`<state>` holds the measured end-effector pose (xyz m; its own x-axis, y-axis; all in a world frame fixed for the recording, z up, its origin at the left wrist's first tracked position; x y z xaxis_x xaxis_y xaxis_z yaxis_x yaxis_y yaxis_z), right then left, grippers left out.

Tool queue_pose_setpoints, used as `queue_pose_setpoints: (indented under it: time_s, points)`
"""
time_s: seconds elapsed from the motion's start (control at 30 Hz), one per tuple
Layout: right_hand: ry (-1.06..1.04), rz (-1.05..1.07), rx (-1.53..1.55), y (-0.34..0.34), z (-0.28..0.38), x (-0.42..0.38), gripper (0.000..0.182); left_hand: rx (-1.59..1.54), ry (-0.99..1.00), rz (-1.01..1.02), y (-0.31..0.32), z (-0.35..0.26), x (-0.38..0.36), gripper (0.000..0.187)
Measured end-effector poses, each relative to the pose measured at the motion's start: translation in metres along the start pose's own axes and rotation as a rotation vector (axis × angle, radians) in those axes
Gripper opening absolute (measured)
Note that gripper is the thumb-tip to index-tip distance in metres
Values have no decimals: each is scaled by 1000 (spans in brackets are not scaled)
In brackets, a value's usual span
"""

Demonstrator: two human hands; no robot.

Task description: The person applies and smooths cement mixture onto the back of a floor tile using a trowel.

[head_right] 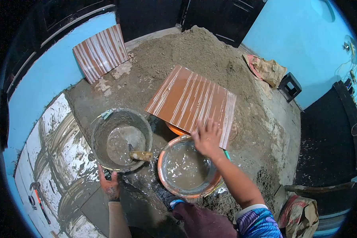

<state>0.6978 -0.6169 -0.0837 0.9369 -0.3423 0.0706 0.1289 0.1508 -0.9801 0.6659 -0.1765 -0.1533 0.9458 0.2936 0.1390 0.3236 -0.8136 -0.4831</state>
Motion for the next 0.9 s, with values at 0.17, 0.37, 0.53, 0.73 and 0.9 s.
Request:
queue_pose_setpoints:
  time_s: [0.17, 0.37, 0.53, 0.73, 0.9]
  points:
    - [-86, 139, 72, -18, 22, 9, 56, 30, -13, -9, 0, -2, 1, 82]
    - [339, 29, 37, -1, -57, 115, 60, 199, -38, 56, -15, -12, 7, 86]
    - [795, 22, 63, 15, -43, 213, 77, 246, 4, 82, -22, -11, 13, 88]
    - [483, 125, 91, 22, 72, 309, 86, 367, 64, 86, -20, 7, 9, 88]
    - [-143, 135, 11, 42, 117, 310, 68, 351, 168, -12, -8, 28, 0, 88]
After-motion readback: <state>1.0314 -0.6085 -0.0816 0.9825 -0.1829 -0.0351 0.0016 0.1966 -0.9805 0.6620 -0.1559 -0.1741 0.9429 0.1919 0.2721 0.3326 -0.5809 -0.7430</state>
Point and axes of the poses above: each hand's wrist, its own x-axis towards the middle knuckle, its own y-axis out of the palm, z = x × y, the point moved 1 cm from there along x, towards the middle knuckle, and after that the axes turned 1 degree about -z, right-handed, at the moved point
